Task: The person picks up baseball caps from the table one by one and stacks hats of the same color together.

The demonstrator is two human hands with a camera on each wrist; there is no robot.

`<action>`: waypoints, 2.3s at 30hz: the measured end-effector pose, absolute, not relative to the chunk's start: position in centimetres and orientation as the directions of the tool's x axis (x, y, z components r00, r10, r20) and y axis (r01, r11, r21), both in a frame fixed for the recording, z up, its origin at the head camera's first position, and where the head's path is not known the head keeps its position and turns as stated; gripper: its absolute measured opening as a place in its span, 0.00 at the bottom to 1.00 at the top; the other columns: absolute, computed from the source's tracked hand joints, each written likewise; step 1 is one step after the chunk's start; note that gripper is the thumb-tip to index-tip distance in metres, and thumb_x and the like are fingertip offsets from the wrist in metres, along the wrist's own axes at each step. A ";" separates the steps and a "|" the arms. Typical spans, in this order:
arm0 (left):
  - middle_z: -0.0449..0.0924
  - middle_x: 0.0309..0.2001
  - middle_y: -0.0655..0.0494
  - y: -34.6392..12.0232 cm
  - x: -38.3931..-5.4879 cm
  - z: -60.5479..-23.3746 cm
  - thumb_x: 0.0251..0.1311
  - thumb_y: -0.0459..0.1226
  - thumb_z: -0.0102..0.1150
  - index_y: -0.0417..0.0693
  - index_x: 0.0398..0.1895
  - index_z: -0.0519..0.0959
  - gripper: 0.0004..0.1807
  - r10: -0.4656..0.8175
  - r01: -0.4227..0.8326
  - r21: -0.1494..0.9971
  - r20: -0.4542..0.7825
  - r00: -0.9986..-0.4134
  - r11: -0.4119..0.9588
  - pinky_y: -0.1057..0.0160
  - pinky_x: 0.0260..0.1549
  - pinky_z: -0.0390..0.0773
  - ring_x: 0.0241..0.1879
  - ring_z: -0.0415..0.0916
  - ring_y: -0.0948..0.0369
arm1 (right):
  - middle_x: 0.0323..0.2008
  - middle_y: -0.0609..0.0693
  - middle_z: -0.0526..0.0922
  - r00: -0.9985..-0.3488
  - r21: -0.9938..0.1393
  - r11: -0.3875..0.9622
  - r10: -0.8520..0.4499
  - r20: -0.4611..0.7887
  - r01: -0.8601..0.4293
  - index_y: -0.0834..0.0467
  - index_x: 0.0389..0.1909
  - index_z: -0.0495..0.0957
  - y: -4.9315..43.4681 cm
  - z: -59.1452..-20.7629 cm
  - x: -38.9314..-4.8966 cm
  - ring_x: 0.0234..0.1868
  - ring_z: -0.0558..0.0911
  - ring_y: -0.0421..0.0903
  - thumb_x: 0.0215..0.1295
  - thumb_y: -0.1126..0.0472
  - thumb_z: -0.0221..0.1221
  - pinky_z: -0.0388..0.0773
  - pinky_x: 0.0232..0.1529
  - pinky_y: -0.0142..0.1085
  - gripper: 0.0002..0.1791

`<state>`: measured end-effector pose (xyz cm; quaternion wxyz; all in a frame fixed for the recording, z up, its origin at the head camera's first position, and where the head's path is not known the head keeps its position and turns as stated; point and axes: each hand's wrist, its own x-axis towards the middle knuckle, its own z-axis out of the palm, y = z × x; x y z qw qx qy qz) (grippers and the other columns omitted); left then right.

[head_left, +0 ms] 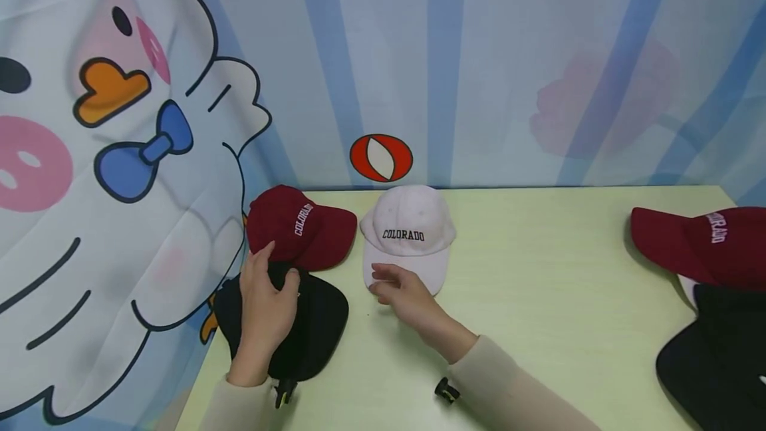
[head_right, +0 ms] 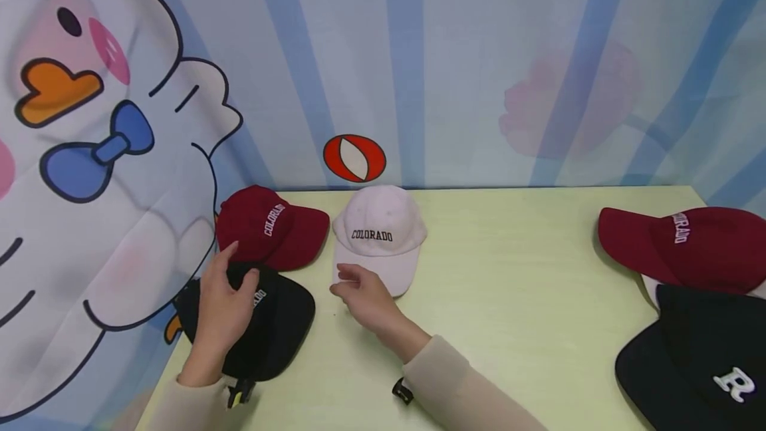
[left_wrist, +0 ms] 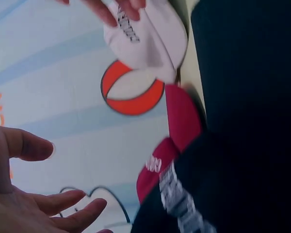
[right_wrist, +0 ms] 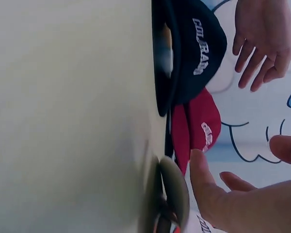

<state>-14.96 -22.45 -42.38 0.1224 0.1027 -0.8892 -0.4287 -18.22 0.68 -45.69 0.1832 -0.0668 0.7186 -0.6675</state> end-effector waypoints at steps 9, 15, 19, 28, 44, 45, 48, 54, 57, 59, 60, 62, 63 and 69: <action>0.53 0.79 0.34 -25.6 -12.8 -42.4 0.73 0.39 0.53 0.37 0.79 0.59 0.34 -0.418 -0.178 0.746 0.145 -0.897 0.642 0.28 0.72 0.51 0.80 0.42 0.39 | 0.72 0.68 0.70 -0.841 -0.961 0.034 -0.476 -0.256 0.273 0.70 0.74 0.64 -0.7 -46.7 -17.5 0.67 0.78 0.60 0.71 0.62 0.53 0.79 0.65 0.49 0.32; 0.55 0.75 0.29 -27.6 -12.2 -43.5 0.72 0.39 0.54 0.32 0.79 0.56 0.37 -0.453 -0.235 0.731 0.113 -0.885 0.641 0.33 0.72 0.53 0.76 0.49 0.35 | 0.69 0.70 0.73 -0.807 -0.949 0.034 -0.516 -0.286 0.315 0.70 0.74 0.63 -1.3 -46.8 -17.0 0.66 0.78 0.63 0.66 0.63 0.55 0.82 0.61 0.49 0.36; 0.50 0.76 0.26 -28.6 -11.9 -44.2 0.74 0.40 0.52 0.30 0.80 0.50 0.40 -0.464 -0.290 0.737 0.036 -0.885 0.611 0.32 0.73 0.52 0.76 0.50 0.33 | 0.66 0.70 0.76 -0.794 -0.942 0.029 -0.530 -0.299 0.335 0.72 0.74 0.63 -1.6 -46.8 -16.7 0.62 0.81 0.61 0.66 0.63 0.56 0.83 0.58 0.49 0.36; 0.48 0.79 0.25 -29.9 -11.7 -45.3 0.80 0.56 0.36 0.30 0.81 0.42 0.44 -0.467 -0.408 0.778 -0.168 -0.868 0.477 0.32 0.75 0.51 0.78 0.48 0.32 | 0.62 0.69 0.77 -0.777 -0.927 -0.002 -0.546 -0.312 0.374 0.73 0.74 0.62 -1.9 -46.9 -16.5 0.58 0.84 0.58 0.67 0.64 0.56 0.83 0.58 0.49 0.35; 0.79 0.61 0.45 -29.1 -11.2 -44.0 0.79 0.56 0.41 0.38 0.69 0.66 0.33 -0.464 -0.292 0.919 -0.144 -0.874 0.265 0.82 0.41 0.73 0.41 0.74 0.84 | 0.64 0.68 0.76 -0.774 -0.920 -0.022 -0.549 -0.316 0.392 0.71 0.74 0.63 -1.2 -47.2 -16.6 0.56 0.85 0.60 0.70 0.62 0.56 0.85 0.54 0.49 0.33; 0.82 0.56 0.50 -28.9 -11.2 -43.7 0.79 0.56 0.42 0.39 0.65 0.68 0.31 -0.468 -0.282 0.922 -0.133 -0.873 0.264 0.80 0.40 0.75 0.40 0.75 0.82 | 0.65 0.68 0.76 -0.775 -0.921 -0.024 -0.549 -0.313 0.390 0.71 0.74 0.63 -1.1 -47.2 -16.7 0.56 0.85 0.60 0.70 0.62 0.56 0.86 0.53 0.49 0.33; 0.83 0.41 0.70 -28.5 -11.0 -43.0 0.79 0.55 0.44 0.42 0.57 0.70 0.25 -0.465 -0.245 0.934 -0.101 -0.880 0.262 0.76 0.38 0.78 0.39 0.79 0.77 | 0.65 0.67 0.76 -0.782 -0.927 -0.020 -0.544 -0.303 0.374 0.71 0.73 0.64 -1.0 -47.2 -16.8 0.56 0.86 0.60 0.70 0.63 0.55 0.86 0.52 0.48 0.32; 0.83 0.34 0.75 -27.4 -10.7 -41.9 0.80 0.48 0.48 0.41 0.49 0.72 0.18 -0.426 -0.100 0.948 0.040 -0.904 0.302 0.74 0.36 0.80 0.35 0.82 0.74 | 0.59 0.65 0.81 -0.827 -0.971 0.063 -0.512 -0.231 0.232 0.69 0.70 0.70 -0.3 -46.6 -17.1 0.55 0.85 0.58 0.70 0.62 0.54 0.86 0.49 0.43 0.29; 0.82 0.34 0.71 -26.7 -10.7 -41.5 0.81 0.45 0.47 0.39 0.48 0.73 0.16 -0.372 -0.025 0.936 0.115 -0.921 0.351 0.73 0.34 0.81 0.34 0.82 0.73 | 0.60 0.64 0.81 -0.869 -0.988 0.116 -0.472 -0.147 0.104 0.67 0.69 0.73 0.0 -46.3 -17.4 0.56 0.84 0.56 0.72 0.60 0.56 0.85 0.50 0.41 0.27; 0.80 0.35 0.67 -26.2 -10.8 -41.4 0.81 0.45 0.46 0.39 0.49 0.73 0.16 -0.330 0.009 0.921 0.149 -0.932 0.389 0.73 0.35 0.80 0.35 0.81 0.72 | 0.63 0.63 0.80 -0.893 -0.991 0.133 -0.442 -0.088 0.032 0.64 0.69 0.73 0.2 -46.0 -17.6 0.58 0.83 0.56 0.73 0.59 0.57 0.83 0.54 0.44 0.26; 0.79 0.37 0.66 -25.9 -10.9 -41.3 0.81 0.45 0.46 0.40 0.50 0.73 0.16 -0.307 0.024 0.914 0.161 -0.938 0.405 0.73 0.37 0.79 0.37 0.80 0.73 | 0.64 0.62 0.79 -0.902 -0.990 0.138 -0.426 -0.062 0.003 0.62 0.70 0.73 0.4 -45.9 -17.7 0.60 0.82 0.56 0.74 0.59 0.57 0.82 0.58 0.45 0.26; 0.76 0.37 0.62 -25.3 -11.2 -41.3 0.81 0.45 0.46 0.40 0.51 0.73 0.16 -0.263 0.048 0.908 0.170 -0.950 0.416 0.72 0.36 0.78 0.37 0.78 0.71 | 0.67 0.60 0.77 -0.912 -0.990 0.135 -0.409 -0.018 -0.041 0.59 0.71 0.73 0.7 -45.5 -18.1 0.65 0.79 0.57 0.75 0.58 0.57 0.78 0.64 0.49 0.26; 0.76 0.38 0.61 -25.0 -11.3 -41.2 0.82 0.45 0.45 0.41 0.52 0.73 0.16 -0.240 0.061 0.906 0.175 -0.955 0.418 0.72 0.37 0.79 0.37 0.78 0.70 | 0.69 0.59 0.76 -0.914 -0.991 0.126 -0.406 -0.001 -0.055 0.58 0.72 0.72 0.9 -45.2 -18.2 0.68 0.77 0.57 0.76 0.57 0.57 0.76 0.67 0.50 0.26; 0.85 0.37 0.56 -22.8 -12.8 -41.6 0.82 0.42 0.46 0.40 0.52 0.73 0.14 -0.069 0.161 0.943 0.189 -0.980 0.293 0.64 0.38 0.87 0.36 0.88 0.65 | 0.74 0.53 0.70 -0.896 -0.985 0.091 -0.434 0.090 -0.143 0.55 0.75 0.69 2.2 -43.7 -19.4 0.77 0.66 0.55 0.78 0.55 0.56 0.66 0.76 0.53 0.27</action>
